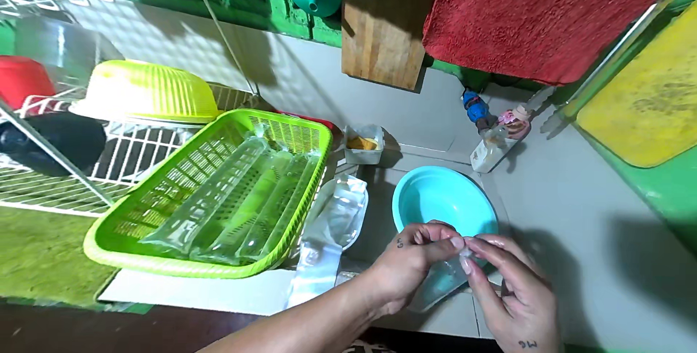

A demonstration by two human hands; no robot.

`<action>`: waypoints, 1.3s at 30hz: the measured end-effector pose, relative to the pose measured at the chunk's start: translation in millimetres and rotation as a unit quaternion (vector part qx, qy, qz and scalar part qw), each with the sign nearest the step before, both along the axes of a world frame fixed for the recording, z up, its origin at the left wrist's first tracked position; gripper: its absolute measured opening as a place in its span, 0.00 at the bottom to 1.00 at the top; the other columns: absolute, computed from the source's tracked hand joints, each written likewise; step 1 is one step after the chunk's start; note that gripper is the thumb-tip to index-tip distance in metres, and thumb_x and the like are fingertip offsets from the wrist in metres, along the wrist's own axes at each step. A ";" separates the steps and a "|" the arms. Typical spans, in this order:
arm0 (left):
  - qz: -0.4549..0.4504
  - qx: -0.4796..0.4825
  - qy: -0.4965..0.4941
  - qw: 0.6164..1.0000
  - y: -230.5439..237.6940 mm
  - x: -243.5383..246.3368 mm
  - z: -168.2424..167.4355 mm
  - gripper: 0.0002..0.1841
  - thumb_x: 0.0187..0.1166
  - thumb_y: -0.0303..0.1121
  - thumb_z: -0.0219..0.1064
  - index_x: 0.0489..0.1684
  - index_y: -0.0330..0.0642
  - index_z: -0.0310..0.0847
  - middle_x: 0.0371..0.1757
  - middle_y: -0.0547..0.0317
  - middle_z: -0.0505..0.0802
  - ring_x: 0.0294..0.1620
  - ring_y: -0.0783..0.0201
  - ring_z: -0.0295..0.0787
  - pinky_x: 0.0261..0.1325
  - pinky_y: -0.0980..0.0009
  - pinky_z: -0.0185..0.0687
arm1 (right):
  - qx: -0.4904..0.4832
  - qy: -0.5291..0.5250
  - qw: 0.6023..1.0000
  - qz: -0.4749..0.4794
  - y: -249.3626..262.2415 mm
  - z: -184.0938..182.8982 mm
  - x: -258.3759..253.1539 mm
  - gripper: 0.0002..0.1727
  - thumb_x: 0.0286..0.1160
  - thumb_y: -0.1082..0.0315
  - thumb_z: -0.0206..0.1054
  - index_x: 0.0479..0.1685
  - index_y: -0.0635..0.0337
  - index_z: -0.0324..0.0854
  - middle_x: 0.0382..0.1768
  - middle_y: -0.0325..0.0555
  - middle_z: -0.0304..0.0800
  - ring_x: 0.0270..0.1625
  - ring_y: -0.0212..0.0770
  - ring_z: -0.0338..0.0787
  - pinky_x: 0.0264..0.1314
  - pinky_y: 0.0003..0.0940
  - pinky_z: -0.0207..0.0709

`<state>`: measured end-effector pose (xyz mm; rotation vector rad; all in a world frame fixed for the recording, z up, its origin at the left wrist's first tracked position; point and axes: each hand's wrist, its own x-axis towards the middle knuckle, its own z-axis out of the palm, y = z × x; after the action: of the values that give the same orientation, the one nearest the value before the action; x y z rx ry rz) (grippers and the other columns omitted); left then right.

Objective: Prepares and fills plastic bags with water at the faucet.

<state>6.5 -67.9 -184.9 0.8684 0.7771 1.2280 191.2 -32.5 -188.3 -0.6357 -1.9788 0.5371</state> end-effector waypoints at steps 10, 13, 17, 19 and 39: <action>0.056 -0.052 -0.040 0.996 -6.6 16.6 7.7 0.11 0.88 0.30 0.58 0.36 0.42 0.86 0.35 0.64 0.91 0.40 0.73 0.88 0.51 0.73 0.84 | 0.158 -0.021 0.983 -0.087 5.5 -9.5 -4.8 0.07 0.80 0.64 0.68 0.40 0.51 0.92 0.42 0.39 0.91 0.50 0.34 0.87 0.59 0.32 0.79; 0.075 -0.028 -0.001 0.997 -6.0 23.1 5.5 0.10 0.89 0.32 0.56 0.38 0.46 0.81 0.36 0.68 0.87 0.42 0.75 0.84 0.53 0.74 0.80 | 0.159 -0.012 0.984 -0.079 9.1 -14.1 -5.9 0.08 0.81 0.64 0.64 0.40 0.51 0.89 0.42 0.37 0.89 0.53 0.33 0.85 0.62 0.29 0.78; 0.084 0.053 0.052 0.994 -2.2 28.9 1.8 0.10 0.90 0.30 0.50 0.60 0.39 0.74 0.50 0.63 0.86 0.55 0.73 0.84 0.64 0.72 0.80 | 0.132 0.007 0.990 -0.054 14.8 -16.2 -8.6 0.07 0.85 0.62 0.61 0.40 0.51 0.82 0.54 0.40 0.81 0.65 0.31 0.80 0.72 0.24 0.75; 0.076 0.115 0.098 0.986 1.2 29.5 -4.0 0.13 0.91 0.30 0.47 0.54 0.39 0.79 0.48 0.64 0.87 0.52 0.75 0.83 0.60 0.74 0.79 | 0.122 0.014 0.992 -0.038 18.4 -16.4 -7.9 0.08 0.86 0.62 0.59 0.40 0.51 0.80 0.60 0.41 0.81 0.72 0.33 0.79 0.76 0.27 0.75; 0.159 0.220 0.318 0.908 3.5 42.6 -8.4 0.16 0.91 0.32 0.49 0.41 0.32 0.81 0.43 0.52 0.84 0.45 0.70 0.81 0.50 0.77 0.77 | -0.070 -0.021 0.976 0.207 71.4 9.0 24.4 0.13 0.86 0.54 0.63 0.51 0.54 0.77 0.46 0.35 0.83 0.51 0.24 0.85 0.57 0.22 0.81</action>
<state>49.1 -64.3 -193.3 1.6108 1.2203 1.4508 215.5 38.9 -179.3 -0.3169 -2.1374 0.9280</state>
